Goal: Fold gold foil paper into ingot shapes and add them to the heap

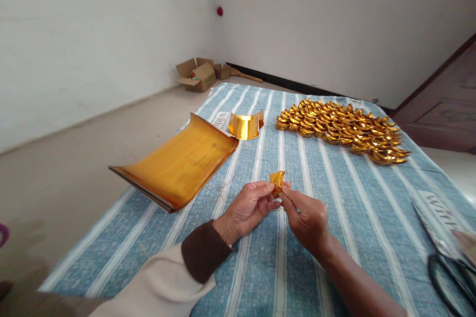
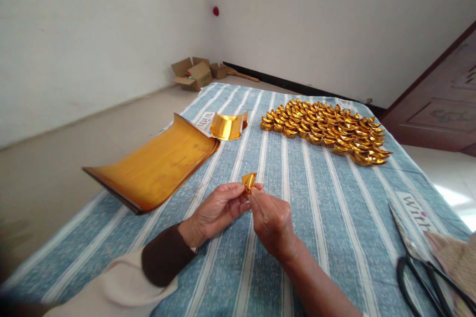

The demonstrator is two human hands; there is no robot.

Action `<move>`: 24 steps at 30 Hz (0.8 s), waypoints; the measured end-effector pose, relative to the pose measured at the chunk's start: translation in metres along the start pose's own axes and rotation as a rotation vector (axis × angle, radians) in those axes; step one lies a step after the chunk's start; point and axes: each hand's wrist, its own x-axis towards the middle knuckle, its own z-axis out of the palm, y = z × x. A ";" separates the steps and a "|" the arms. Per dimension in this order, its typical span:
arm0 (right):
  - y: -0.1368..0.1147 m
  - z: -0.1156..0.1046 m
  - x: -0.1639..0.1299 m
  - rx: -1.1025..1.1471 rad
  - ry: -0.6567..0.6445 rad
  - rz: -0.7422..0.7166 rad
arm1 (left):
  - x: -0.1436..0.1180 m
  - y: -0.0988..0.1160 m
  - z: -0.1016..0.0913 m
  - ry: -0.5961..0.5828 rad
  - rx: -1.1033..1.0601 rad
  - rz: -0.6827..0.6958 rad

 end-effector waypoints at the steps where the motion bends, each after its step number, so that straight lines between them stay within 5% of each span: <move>1: 0.001 0.000 0.000 0.010 -0.002 0.001 | 0.000 0.000 0.000 0.015 0.010 -0.004; 8: 0.009 0.002 -0.003 0.030 -0.019 0.030 | 0.000 0.003 0.001 0.093 -0.016 0.010; 15: 0.017 0.001 -0.006 -0.007 -0.087 -0.083 | 0.002 0.010 -0.003 0.200 -0.176 -0.090; 24: 0.031 -0.005 -0.005 -0.052 -0.132 -0.235 | -0.001 0.009 -0.005 0.201 -0.158 -0.133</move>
